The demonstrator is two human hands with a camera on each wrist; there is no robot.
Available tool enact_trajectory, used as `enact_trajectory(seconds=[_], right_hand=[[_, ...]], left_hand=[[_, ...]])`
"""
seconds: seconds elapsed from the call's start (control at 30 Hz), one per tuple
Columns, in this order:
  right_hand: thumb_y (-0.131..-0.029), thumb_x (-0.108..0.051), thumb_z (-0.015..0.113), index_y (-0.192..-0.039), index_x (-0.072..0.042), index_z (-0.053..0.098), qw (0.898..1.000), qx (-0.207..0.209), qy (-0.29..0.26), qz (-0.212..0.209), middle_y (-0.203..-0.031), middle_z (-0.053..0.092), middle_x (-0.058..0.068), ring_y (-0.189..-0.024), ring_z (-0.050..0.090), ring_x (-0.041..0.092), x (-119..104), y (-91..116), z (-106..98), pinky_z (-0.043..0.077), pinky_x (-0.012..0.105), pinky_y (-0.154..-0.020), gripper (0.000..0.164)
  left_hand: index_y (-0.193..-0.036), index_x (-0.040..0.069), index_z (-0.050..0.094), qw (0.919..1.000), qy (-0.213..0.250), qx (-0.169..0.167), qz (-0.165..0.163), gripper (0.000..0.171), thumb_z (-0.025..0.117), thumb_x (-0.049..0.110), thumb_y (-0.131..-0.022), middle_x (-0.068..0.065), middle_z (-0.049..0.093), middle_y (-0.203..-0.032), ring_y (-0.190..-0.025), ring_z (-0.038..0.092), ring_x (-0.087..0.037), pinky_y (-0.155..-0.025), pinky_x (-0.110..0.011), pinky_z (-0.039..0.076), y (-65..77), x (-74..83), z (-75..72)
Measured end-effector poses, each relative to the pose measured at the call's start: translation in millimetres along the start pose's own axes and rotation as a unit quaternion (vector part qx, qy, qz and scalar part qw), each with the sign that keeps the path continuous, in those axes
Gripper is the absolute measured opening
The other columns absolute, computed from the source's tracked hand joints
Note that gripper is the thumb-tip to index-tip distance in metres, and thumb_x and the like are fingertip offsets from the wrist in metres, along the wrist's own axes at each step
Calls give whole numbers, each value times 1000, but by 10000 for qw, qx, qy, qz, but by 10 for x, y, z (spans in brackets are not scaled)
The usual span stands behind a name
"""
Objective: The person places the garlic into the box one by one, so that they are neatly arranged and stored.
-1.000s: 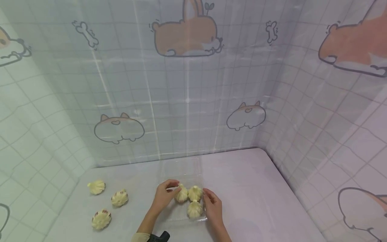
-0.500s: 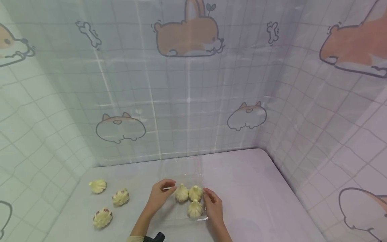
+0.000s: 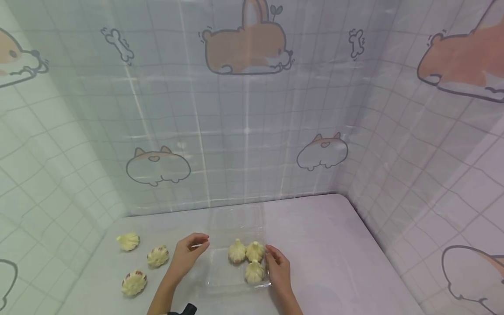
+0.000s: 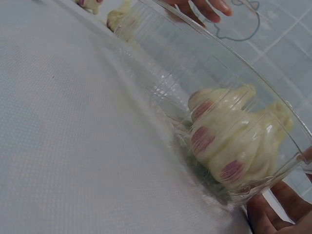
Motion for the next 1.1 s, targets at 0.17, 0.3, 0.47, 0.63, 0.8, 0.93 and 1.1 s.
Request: enact_trajectory(seconds=[0.17,0.3,0.47,0.63,0.8,0.93,1.1], right_hand=[[-99,-25,56,-126,-8,62,10000,38,52,35,-126,61,13,-113,58,30,3,2,-10,52,39,-87,32],[-99,-23,55,-126,-7,62,9999,29,91,-54,-125,61,13,-113,59,30,-9,11,-13,52,39,-86,32],[-99,-26,55,-126,-8,62,9999,-22,92,-107,-126,61,13,-113,59,30,-19,13,-7,52,39,-88,33],[-99,-28,57,-126,-9,62,9999,0,101,-54,-127,61,11,-113,59,28,-14,12,-10,51,39,-89,34],[-99,-29,57,-126,-8,62,9999,5,113,-88,-127,61,12,-113,59,29,-24,14,-9,51,40,-90,35],[-99,-28,57,-126,-10,62,9999,13,98,-48,-127,61,11,-113,59,28,-15,19,-13,51,39,-90,33],[-99,-28,57,-126,-10,62,10000,-7,52,-46,-127,61,11,-113,59,28,-15,25,-13,51,39,-90,33]], left_hand=[[-107,7,70,9988,-290,338,-228,19,72,15,-90,-7,69,-106,-103,63,-22,-81,-25,51,25,-130,-296],[-109,6,69,9964,-591,536,-301,22,71,17,-91,-6,68,-109,-105,62,-24,-83,-26,51,49,-208,-505],[-112,6,69,9940,-759,712,-349,23,70,18,-91,-7,67,-113,-107,60,-24,-84,-24,50,70,-302,-753],[-116,6,67,9904,-979,794,-568,27,67,23,-94,-9,64,-118,-112,57,-24,-83,-14,44,94,-417,-1011],[-123,7,63,9866,-1105,742,-943,37,63,33,-96,-12,58,-129,-121,51,-27,-89,-21,43,120,-567,-1242],[-124,6,61,9857,-1157,739,-973,41,63,34,-96,-18,52,-132,-125,45,-34,-97,-45,41,132,-636,-1371],[-125,2,60,9864,-1200,664,-907,44,65,32,-94,-22,45,-137,-128,38,-43,-100,-58,35,126,-715,-1445]])
Point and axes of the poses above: each hand's wrist, its own y-axis away from the middle knuckle, its own z-axis out of the palm, x = y × z, the point moved 10 cm from there along -y, towards the middle knuckle
